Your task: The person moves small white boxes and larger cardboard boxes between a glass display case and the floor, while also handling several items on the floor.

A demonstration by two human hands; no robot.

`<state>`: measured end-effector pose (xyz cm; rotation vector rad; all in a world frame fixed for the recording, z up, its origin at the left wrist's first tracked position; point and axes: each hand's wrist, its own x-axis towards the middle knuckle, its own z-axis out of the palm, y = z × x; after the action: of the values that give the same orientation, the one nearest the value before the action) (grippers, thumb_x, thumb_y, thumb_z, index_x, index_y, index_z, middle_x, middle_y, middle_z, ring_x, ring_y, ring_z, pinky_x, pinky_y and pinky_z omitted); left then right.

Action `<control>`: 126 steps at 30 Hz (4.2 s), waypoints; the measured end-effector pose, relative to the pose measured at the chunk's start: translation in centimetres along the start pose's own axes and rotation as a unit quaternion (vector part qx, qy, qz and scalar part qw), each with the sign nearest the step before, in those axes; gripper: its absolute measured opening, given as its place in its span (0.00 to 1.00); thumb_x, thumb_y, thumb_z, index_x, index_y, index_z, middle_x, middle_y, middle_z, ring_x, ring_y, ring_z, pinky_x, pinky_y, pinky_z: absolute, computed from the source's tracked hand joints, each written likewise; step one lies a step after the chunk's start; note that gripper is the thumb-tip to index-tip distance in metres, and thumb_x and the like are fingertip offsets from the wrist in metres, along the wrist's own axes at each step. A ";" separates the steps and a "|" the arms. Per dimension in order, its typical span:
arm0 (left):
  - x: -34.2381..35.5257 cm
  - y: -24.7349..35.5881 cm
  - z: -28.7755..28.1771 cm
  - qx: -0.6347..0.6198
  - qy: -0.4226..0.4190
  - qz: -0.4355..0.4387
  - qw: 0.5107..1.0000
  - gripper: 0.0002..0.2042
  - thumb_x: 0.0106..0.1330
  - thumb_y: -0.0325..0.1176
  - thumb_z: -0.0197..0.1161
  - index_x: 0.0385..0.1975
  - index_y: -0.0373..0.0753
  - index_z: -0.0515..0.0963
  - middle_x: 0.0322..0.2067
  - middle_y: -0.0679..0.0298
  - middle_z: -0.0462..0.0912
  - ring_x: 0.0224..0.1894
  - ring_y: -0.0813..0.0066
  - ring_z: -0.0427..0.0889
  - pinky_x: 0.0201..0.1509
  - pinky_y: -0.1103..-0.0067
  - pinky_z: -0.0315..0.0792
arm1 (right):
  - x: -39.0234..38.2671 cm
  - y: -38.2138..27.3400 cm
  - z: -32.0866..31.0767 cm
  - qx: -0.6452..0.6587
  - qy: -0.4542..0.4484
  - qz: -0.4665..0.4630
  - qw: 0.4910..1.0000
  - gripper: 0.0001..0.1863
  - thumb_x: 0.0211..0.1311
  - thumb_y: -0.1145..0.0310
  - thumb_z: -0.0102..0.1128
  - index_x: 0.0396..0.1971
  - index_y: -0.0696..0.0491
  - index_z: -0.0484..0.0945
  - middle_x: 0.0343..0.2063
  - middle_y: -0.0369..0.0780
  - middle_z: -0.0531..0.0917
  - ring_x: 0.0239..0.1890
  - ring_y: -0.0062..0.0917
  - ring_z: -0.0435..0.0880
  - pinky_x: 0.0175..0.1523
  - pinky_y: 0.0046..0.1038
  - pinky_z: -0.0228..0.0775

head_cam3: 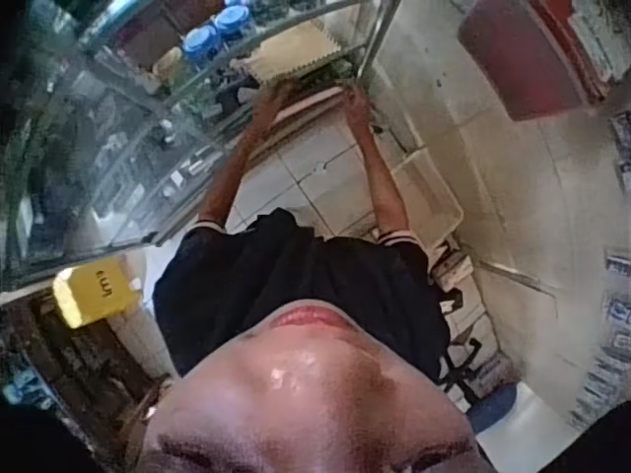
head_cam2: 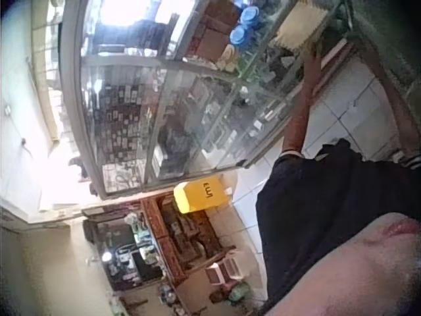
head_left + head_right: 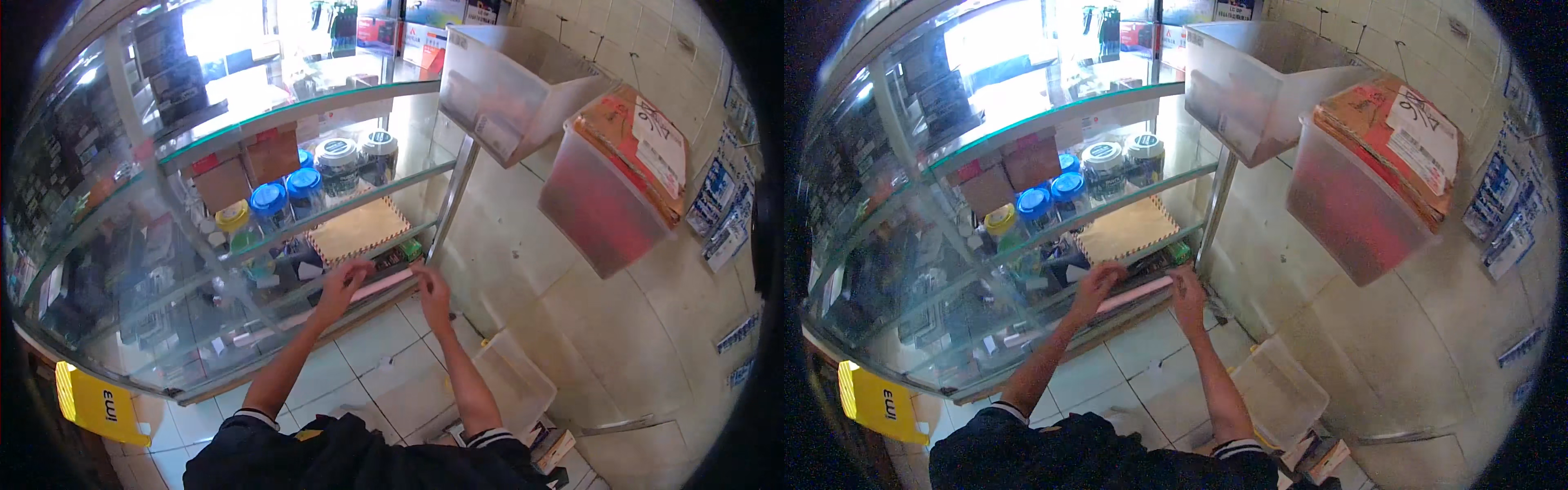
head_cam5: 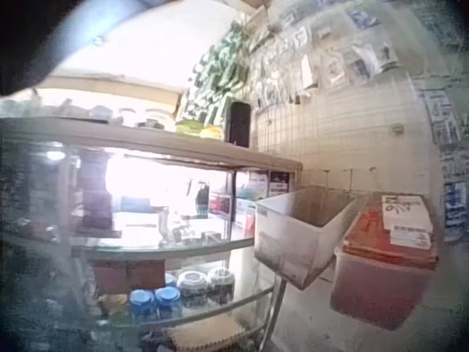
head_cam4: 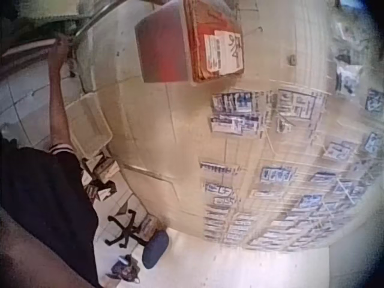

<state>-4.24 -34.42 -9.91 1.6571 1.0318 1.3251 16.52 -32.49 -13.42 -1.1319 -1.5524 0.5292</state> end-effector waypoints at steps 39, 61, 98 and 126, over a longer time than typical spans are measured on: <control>41.2 -8.1 -5.6 0.076 0.262 0.053 0.961 0.26 0.45 0.21 0.46 0.50 0.25 0.59 0.49 0.43 0.64 0.54 0.53 0.62 0.57 0.74 0.57 | 45.4 6.1 18.6 0.221 -0.193 0.006 0.956 0.32 0.52 0.71 0.49 0.58 0.58 0.48 0.54 0.44 0.62 0.55 0.33 0.61 0.59 0.28 0.49; 35.2 -3.2 -2.1 0.089 0.402 -0.028 0.911 0.26 0.48 0.29 0.57 0.50 0.44 0.60 0.46 0.48 0.56 0.47 0.49 0.60 0.52 0.64 0.57 | 36.6 0.7 13.3 0.116 -0.030 -0.079 0.990 0.22 0.53 0.68 0.54 0.47 0.58 0.61 0.42 0.50 0.67 0.44 0.40 0.72 0.49 0.35 0.64; -0.4 9.4 17.6 -0.222 -0.197 0.174 0.939 0.19 0.48 0.25 0.59 0.43 0.35 0.69 0.39 0.63 0.66 0.27 0.81 0.65 0.29 0.86 0.64 | -10.5 -16.4 -13.8 -0.151 0.323 0.092 0.930 0.24 0.51 0.68 0.57 0.47 0.57 0.63 0.38 0.44 0.68 0.41 0.31 0.68 0.44 0.28 0.62; -38.3 13.9 39.0 -0.213 -0.738 0.150 0.622 0.21 0.51 0.28 0.61 0.46 0.39 0.66 0.39 0.63 0.67 0.32 0.76 0.69 0.33 0.83 0.66 | -54.6 -24.5 -22.6 -0.254 0.567 0.354 0.700 0.23 0.45 0.77 0.61 0.45 0.52 0.68 0.42 0.41 0.72 0.43 0.27 0.73 0.43 0.26 0.74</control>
<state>30.75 -77.91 -17.82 1.7802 -0.5529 -0.0284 25.56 -95.87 -13.77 -1.9614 -0.0886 -0.2080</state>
